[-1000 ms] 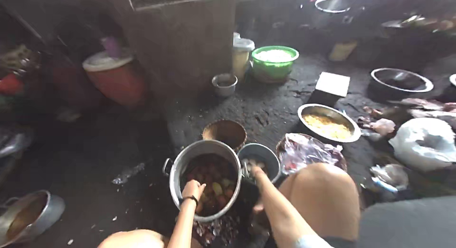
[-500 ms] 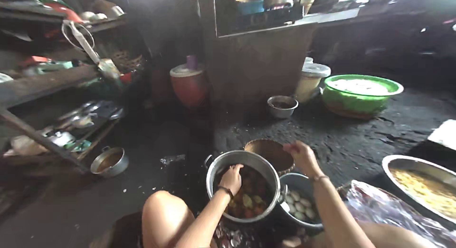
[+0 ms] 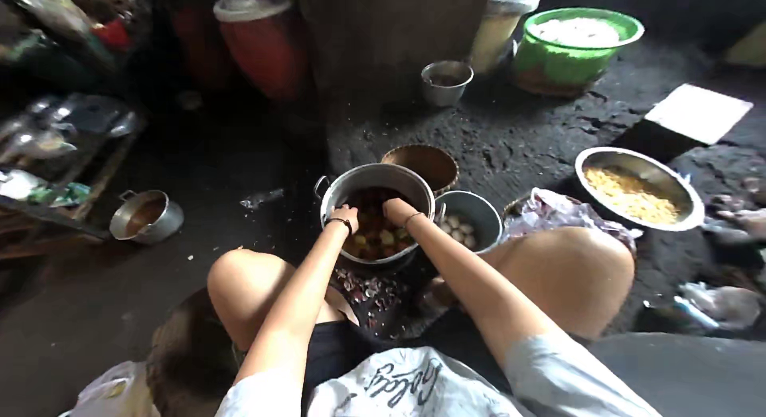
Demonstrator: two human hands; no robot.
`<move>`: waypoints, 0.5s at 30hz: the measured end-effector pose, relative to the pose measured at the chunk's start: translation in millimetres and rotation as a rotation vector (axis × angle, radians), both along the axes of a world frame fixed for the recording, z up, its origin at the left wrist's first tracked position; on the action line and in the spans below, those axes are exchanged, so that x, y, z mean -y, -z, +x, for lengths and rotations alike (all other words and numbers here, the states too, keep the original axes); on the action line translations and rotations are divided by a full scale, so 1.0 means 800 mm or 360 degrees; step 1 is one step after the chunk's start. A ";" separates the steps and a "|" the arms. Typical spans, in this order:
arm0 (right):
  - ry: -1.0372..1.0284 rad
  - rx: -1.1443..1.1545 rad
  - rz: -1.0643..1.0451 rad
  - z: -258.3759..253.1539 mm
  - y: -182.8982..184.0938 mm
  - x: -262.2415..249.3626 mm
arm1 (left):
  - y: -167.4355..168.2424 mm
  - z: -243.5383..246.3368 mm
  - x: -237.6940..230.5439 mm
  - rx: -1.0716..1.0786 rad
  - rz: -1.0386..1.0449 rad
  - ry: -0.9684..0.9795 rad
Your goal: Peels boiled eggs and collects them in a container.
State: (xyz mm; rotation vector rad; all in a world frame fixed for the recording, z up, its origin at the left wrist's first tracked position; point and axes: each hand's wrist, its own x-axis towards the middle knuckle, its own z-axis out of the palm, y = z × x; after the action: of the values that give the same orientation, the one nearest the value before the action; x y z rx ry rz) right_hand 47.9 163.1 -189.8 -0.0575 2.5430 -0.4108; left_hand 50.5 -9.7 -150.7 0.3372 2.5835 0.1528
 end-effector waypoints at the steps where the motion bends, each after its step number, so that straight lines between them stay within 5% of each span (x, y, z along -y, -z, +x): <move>1: 0.0043 0.0088 0.0086 0.003 0.007 0.006 | 0.003 -0.002 0.000 0.0027 -0.0021 -0.0056; 8: -0.0112 0.0419 0.0327 0.007 -0.010 0.031 | 0.043 0.013 -0.033 0.0471 -0.0412 0.0084; 11: -0.0228 0.0506 0.0376 -0.002 -0.030 0.031 | 0.025 0.007 -0.038 0.0370 -0.0359 0.0104; 15: -0.0244 0.0028 0.0046 -0.014 -0.061 0.023 | -0.029 0.000 -0.038 0.0091 -0.0099 0.0058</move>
State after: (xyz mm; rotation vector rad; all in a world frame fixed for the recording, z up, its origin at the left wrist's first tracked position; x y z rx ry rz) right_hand 36.4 144.5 -141.0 -0.2350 2.5056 -0.3127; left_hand 50.1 20.4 -127.7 0.3519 2.5182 0.0678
